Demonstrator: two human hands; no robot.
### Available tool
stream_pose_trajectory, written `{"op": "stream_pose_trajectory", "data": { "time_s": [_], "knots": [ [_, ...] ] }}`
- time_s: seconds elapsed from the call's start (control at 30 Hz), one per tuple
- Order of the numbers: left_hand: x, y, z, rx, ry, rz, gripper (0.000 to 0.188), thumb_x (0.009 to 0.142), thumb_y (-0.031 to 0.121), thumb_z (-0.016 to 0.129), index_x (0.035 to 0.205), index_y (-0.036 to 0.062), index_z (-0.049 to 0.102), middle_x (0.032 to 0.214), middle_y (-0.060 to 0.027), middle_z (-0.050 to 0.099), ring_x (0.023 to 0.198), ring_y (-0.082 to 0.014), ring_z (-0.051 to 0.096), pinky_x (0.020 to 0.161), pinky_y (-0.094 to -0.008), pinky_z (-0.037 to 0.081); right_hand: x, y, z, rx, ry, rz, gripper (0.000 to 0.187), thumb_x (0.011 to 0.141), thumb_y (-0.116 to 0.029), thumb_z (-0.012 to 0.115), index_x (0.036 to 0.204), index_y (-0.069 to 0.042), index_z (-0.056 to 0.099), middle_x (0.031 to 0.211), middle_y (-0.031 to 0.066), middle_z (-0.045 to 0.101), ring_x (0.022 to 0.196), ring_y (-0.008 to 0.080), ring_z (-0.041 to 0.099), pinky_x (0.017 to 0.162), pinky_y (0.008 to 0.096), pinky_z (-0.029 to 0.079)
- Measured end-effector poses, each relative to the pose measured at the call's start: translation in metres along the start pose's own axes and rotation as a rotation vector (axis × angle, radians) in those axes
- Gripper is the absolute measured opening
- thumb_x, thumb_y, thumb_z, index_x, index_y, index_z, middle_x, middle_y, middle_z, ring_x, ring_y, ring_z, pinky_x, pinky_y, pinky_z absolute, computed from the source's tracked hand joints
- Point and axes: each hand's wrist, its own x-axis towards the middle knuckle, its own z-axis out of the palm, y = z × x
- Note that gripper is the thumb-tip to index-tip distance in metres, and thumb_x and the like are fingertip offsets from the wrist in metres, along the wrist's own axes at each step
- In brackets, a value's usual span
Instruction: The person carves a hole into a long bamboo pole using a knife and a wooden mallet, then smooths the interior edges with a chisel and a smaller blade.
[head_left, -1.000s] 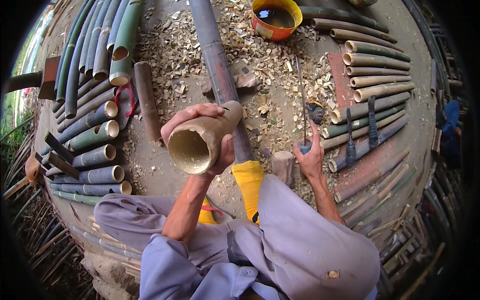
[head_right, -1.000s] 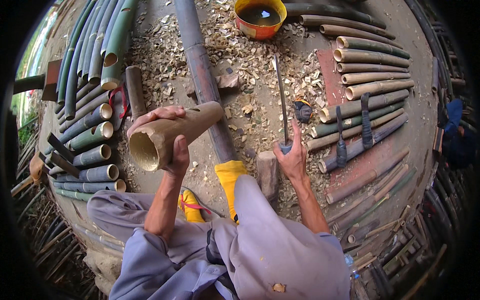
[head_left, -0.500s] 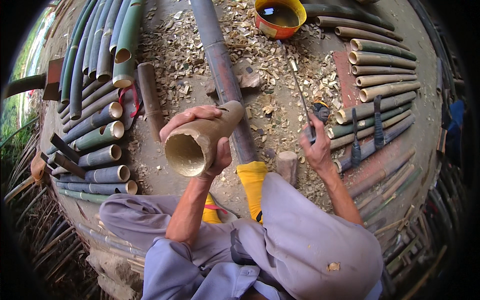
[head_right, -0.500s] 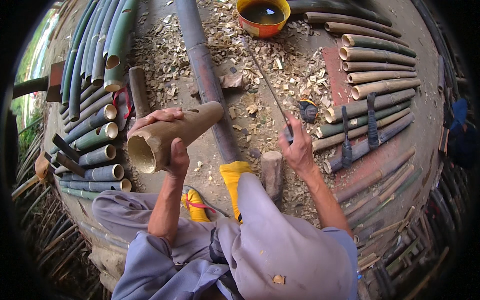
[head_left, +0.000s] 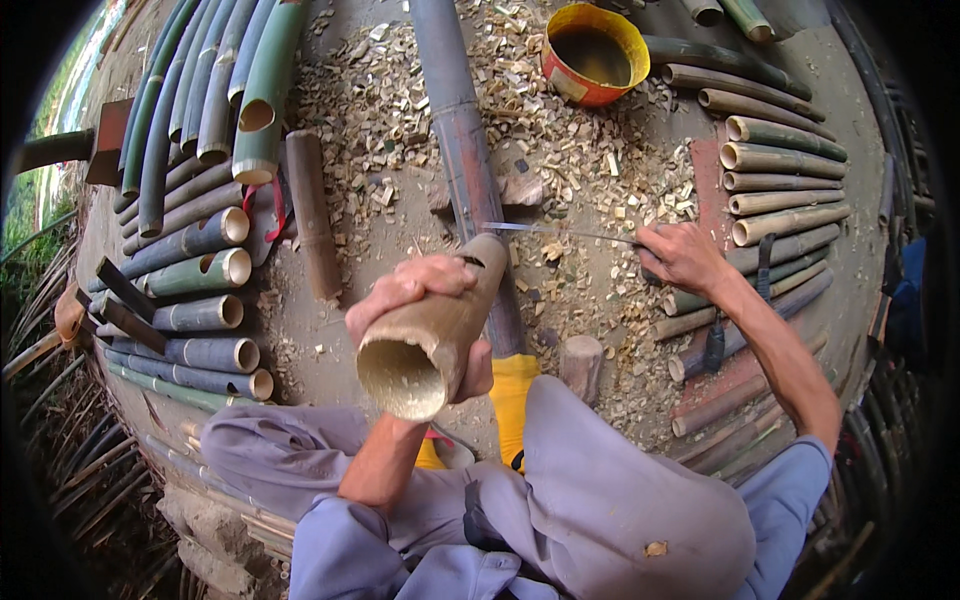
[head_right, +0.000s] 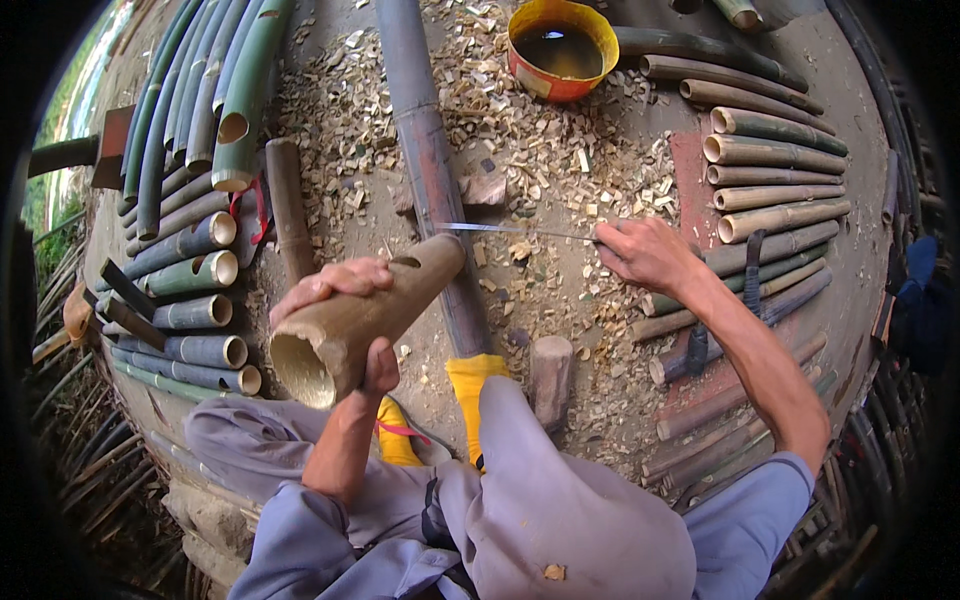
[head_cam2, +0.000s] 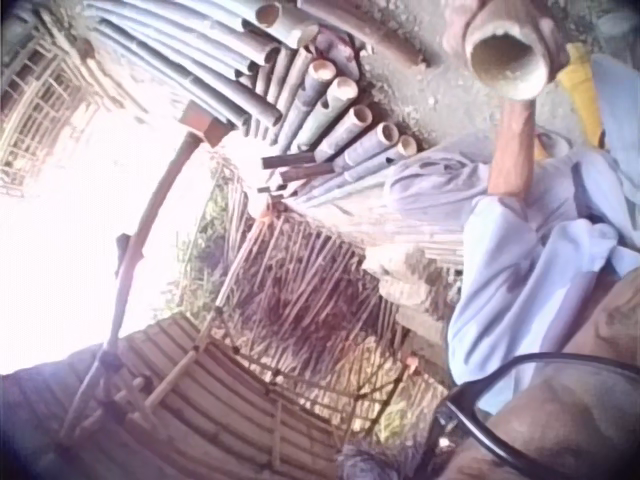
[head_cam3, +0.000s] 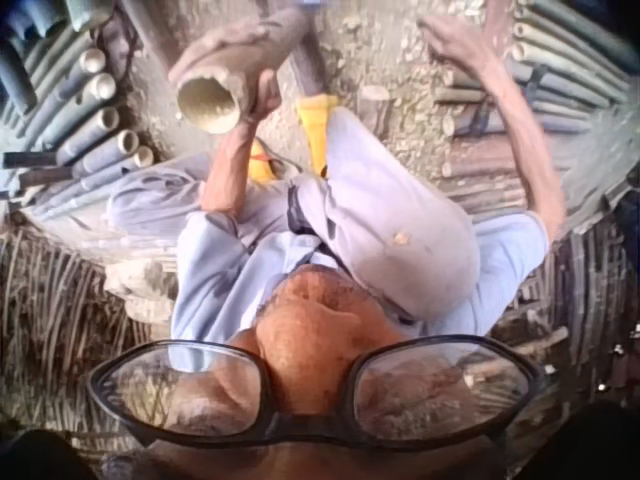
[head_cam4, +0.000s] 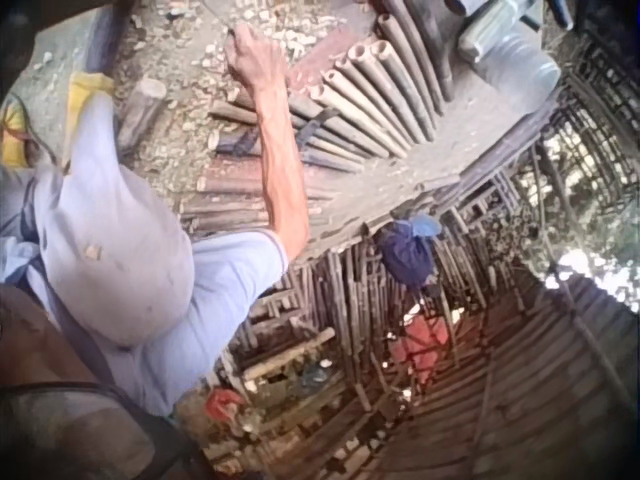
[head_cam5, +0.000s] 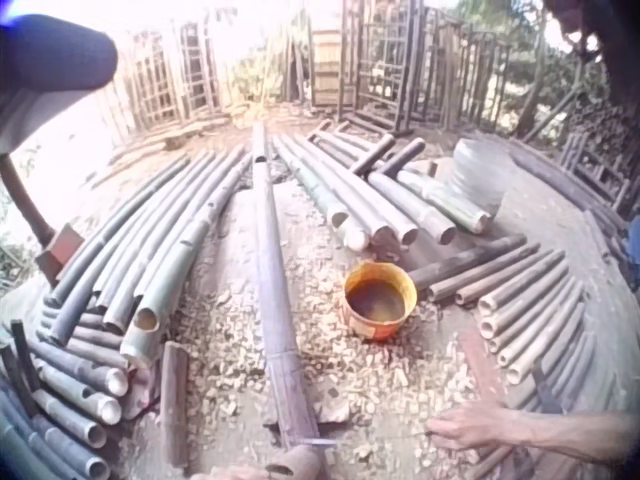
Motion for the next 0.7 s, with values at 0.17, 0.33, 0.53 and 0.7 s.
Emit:
{"op": "stream_pose_trajectory", "data": {
  "time_s": [0.17, 0.33, 0.53, 0.7],
  "knots": [
    [0.004, 0.008, -0.003, 0.080, -0.069, -0.036, 0.065, 0.075, 0.027, 0.077, 0.120, 0.0067, 0.033, 0.092, -0.0128, 0.053, 0.086, -0.0274, 0.059, 0.081, -0.0488, 0.049, 0.036, 0.002, -0.004, -0.014, -0.078, -0.164, 0.013, 0.088, -0.018, 0.056, 0.087, -0.007, 0.048, 0.064, 0.0095, 0.056, 0.056, 0.0281, 0.060, 0.050, 0.0428, 0.049],
    [0.006, 0.005, -0.001, 0.062, -0.027, -0.006, 0.064, 0.075, 0.027, 0.077, 0.117, 0.0055, 0.035, 0.091, -0.0129, 0.053, 0.084, -0.0275, 0.060, 0.080, -0.0493, 0.049, 0.011, 0.039, -0.016, -0.291, -0.240, -0.105, 0.014, 0.089, -0.020, 0.055, 0.083, -0.009, 0.048, 0.061, 0.0057, 0.056, 0.052, 0.0200, 0.057, 0.045, 0.0371, 0.049],
    [0.003, 0.005, -0.001, 0.039, -0.024, -0.005, 0.065, 0.075, 0.027, 0.076, 0.119, 0.0054, 0.034, 0.091, -0.0126, 0.053, 0.085, -0.0279, 0.059, 0.079, -0.0484, 0.049, 0.003, -0.004, -0.009, -0.220, -0.120, -0.262, 0.014, 0.088, -0.022, 0.057, 0.086, -0.009, 0.053, 0.065, 0.0076, 0.058, 0.060, 0.0235, 0.062, 0.048, 0.0372, 0.051],
    [-0.010, -0.010, -0.008, 0.151, -0.138, -0.095, 0.071, 0.076, 0.026, 0.075, 0.127, 0.0063, 0.029, 0.102, -0.0154, 0.053, 0.101, -0.0280, 0.055, 0.090, -0.0453, 0.045, -0.006, -0.013, 0.030, -0.135, -0.128, -0.089, 0.015, 0.087, -0.023, 0.057, 0.088, -0.009, 0.053, 0.074, 0.0076, 0.057, 0.066, 0.0238, 0.061, 0.053, 0.0391, 0.051]
  ]
}}
